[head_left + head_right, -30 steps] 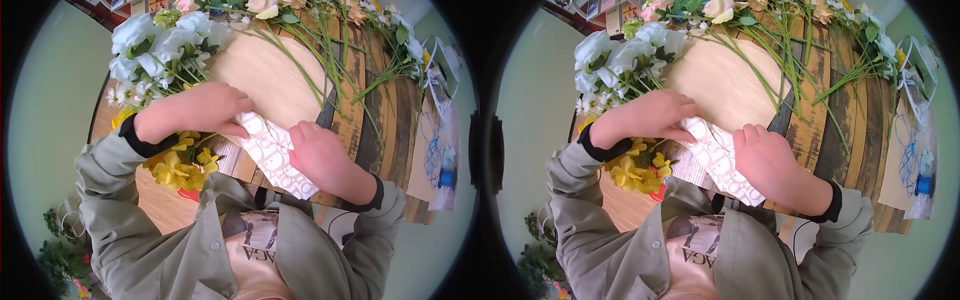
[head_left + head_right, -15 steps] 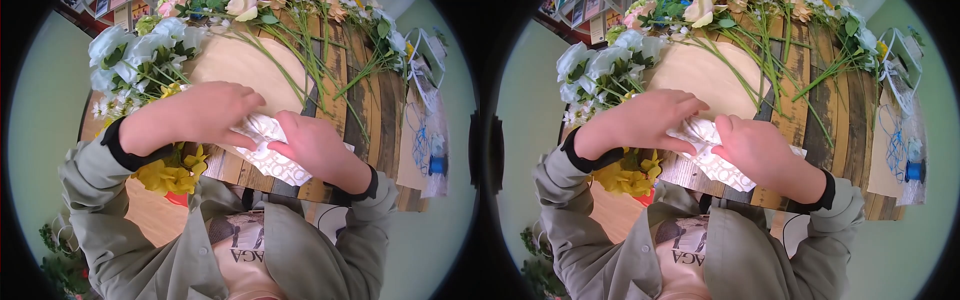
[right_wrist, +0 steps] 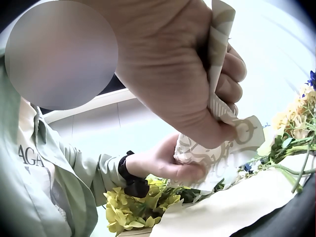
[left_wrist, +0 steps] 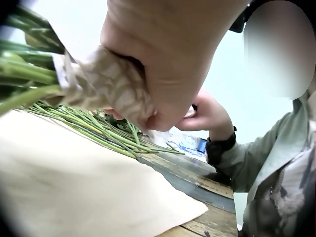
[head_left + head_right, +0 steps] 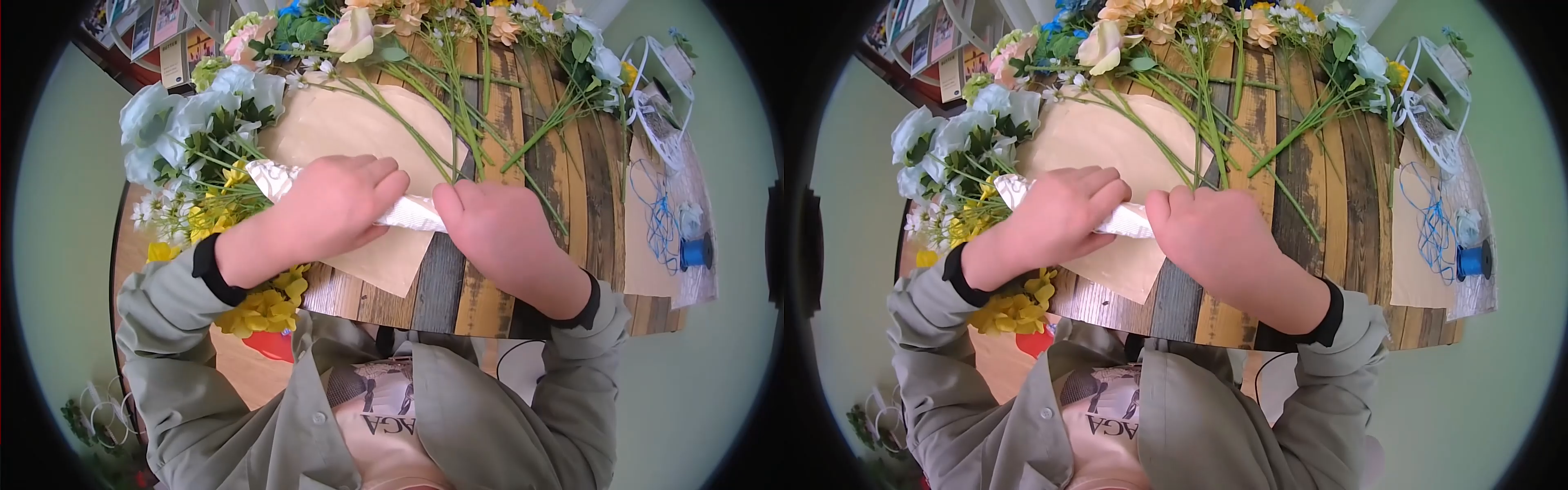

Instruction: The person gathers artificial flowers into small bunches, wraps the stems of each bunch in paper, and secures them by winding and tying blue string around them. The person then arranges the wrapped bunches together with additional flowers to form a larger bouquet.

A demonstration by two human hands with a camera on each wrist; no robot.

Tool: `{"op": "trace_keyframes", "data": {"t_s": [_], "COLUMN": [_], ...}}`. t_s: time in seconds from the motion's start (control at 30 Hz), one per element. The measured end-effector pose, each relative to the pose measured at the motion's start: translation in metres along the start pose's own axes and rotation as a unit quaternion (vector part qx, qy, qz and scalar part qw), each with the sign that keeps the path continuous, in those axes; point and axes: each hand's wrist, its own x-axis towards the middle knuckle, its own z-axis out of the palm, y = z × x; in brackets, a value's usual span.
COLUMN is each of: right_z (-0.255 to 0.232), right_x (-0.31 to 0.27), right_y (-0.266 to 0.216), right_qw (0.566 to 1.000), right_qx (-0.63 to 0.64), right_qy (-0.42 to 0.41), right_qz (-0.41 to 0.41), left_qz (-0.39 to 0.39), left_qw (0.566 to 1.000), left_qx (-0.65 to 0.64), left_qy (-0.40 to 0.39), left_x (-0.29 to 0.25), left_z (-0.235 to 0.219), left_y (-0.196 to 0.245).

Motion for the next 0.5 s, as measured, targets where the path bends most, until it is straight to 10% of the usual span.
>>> {"op": "trace_keyframes", "data": {"t_s": [0.13,0.2,0.37,0.5], "right_z": [-0.028,-0.031,0.033,0.049], "right_x": [-0.005,-0.003,0.012,0.016], "right_y": [0.034,0.064,0.044,0.013], "right_qw": [0.974,0.826,0.631,0.667], "right_qx": [0.218,0.547,0.698,0.689], "right_qy": [-0.048,-0.105,-0.261,-0.258], "right_qz": [-0.038,0.089,0.217,0.122], "left_qz": [0.053,0.101,0.144,0.157], "left_qw": [0.991,0.975,0.961,0.954], "left_qx": [0.110,0.177,0.199,0.217], "left_qy": [0.047,0.092,0.126,0.136], "left_x": [-0.004,-0.008,-0.016,-0.022], "left_z": [0.002,0.002,-0.005,0.001], "left_y": [0.014,0.018,0.029,0.030]}}
